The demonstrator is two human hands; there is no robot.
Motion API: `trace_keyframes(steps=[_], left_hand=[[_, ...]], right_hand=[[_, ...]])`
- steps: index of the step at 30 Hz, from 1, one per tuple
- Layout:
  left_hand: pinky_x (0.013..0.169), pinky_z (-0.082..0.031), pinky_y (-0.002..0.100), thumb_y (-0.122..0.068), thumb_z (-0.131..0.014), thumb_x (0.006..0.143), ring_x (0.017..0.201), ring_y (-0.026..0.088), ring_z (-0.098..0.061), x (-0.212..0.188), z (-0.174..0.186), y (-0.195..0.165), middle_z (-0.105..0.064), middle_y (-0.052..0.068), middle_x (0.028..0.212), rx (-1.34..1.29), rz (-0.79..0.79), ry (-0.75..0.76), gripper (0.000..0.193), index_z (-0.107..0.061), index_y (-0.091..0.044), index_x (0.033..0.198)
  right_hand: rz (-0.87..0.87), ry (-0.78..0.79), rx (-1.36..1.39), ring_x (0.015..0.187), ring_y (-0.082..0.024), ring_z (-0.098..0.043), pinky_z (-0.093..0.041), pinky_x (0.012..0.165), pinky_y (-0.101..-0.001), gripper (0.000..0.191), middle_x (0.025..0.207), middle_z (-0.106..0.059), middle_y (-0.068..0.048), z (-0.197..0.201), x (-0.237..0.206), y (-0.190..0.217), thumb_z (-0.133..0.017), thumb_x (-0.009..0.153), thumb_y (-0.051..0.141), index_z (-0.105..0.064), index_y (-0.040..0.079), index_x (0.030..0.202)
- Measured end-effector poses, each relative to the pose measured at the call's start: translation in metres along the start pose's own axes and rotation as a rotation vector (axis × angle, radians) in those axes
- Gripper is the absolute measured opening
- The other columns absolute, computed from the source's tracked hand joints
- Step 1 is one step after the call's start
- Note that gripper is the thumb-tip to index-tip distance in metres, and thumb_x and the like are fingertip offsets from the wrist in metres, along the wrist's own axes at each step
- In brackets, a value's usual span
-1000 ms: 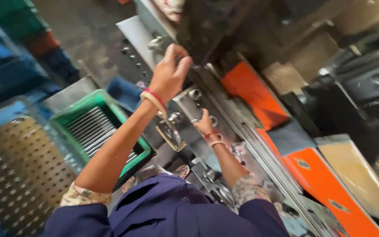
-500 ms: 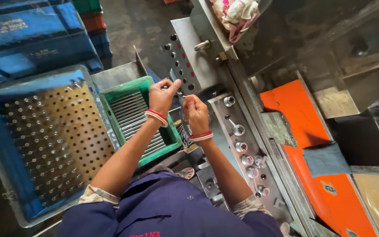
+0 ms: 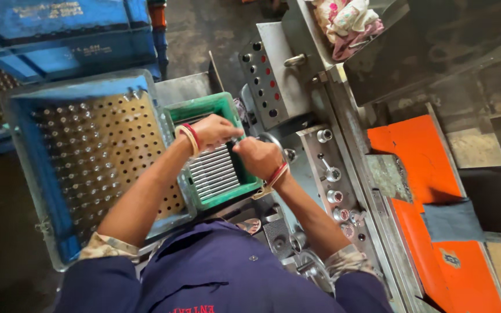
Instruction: The person repeatedly inserts metal rods into a machine, pulls a lever to activate the forming process, and then removes the processed rods. The finished rods are placed into a green tray. The person stands on a metal platform during the task.
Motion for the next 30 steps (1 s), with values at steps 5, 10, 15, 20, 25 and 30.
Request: trace_keyframes(steps=[5, 10, 15, 20, 25, 30], left_hand=[[0.039, -0.028, 0.026, -0.034, -0.075, 0.092, 0.042, 0.006, -0.041, -0.005, 0.024, 0.025, -0.052, -0.003, 0.058, -0.160, -0.268, -0.426, 0.033, -0.069, -0.007, 0.075], [0.039, -0.030, 0.027, -0.028, -0.076, 0.095, 0.041, 0.007, -0.040, -0.008, 0.018, 0.036, -0.048, -0.002, 0.054, -0.712, -0.585, -0.671, 0.038, -0.060, -0.007, 0.068], [0.041, -0.037, 0.024, -0.031, -0.073, 0.098, 0.045, 0.005, -0.049, -0.069, 0.110, 0.052, -0.055, -0.005, 0.057, -0.402, -0.571, -1.010, 0.042, -0.061, -0.008, 0.065], [0.057, -0.051, 0.033, -0.036, -0.078, 0.090, 0.061, 0.018, -0.067, -0.137, 0.153, 0.098, -0.070, 0.008, 0.070, 0.121, -0.294, -1.191, 0.034, -0.074, -0.002, 0.083], [0.079, -0.056, 0.046, -0.045, -0.070, 0.092, 0.083, 0.039, -0.072, -0.150, 0.163, 0.109, -0.075, 0.019, 0.085, 0.517, 0.021, -1.060, 0.038, -0.080, -0.008, 0.097], [0.079, -0.055, 0.052, -0.043, -0.069, 0.092, 0.091, 0.045, -0.069, -0.103, 0.200, 0.079, -0.071, 0.027, 0.095, 0.792, 0.145, -1.100, 0.041, -0.075, -0.004, 0.102]], right_hand=[[-0.427, -0.094, 0.331, 0.068, -0.030, -0.065, -0.049, 0.062, -0.0378, 0.018, 0.076, -0.062, -0.010, -0.017, 0.003, 0.003, -0.063, 0.104, 0.016, -0.062, 0.006, 0.089], [-0.707, 0.203, 0.935, 0.089, -0.039, -0.057, -0.050, 0.079, -0.0413, 0.014, 0.093, -0.064, -0.015, -0.089, 0.010, 0.025, -0.062, 0.100, 0.012, -0.061, 0.001, 0.108], [-0.290, 0.368, 0.231, 0.091, -0.037, -0.058, -0.048, 0.080, -0.0466, 0.015, 0.094, -0.065, -0.015, -0.107, 0.001, 0.004, -0.066, 0.091, 0.006, -0.064, 0.001, 0.105], [-0.073, 0.472, 0.109, 0.096, -0.035, -0.059, -0.050, 0.085, -0.0446, 0.014, 0.102, -0.067, -0.013, -0.155, -0.002, -0.007, -0.062, 0.089, 0.007, -0.066, 0.005, 0.102], [-0.069, 0.410, 0.186, 0.098, -0.035, -0.059, -0.051, 0.086, -0.0427, 0.020, 0.103, -0.066, -0.014, -0.168, -0.005, -0.005, -0.059, 0.090, 0.006, -0.069, 0.006, 0.107], [-0.245, 0.306, 0.228, 0.094, -0.037, -0.060, -0.050, 0.082, -0.0451, 0.013, 0.096, -0.064, -0.016, -0.141, -0.027, 0.004, -0.060, 0.095, 0.006, -0.068, 0.003, 0.105]])
Point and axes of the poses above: each hand's wrist, its own x-axis towards the middle knuckle, its own z-axis out of the back of the hand, y = z × x, the point moved 3 cm from there along x, towards the middle knuckle
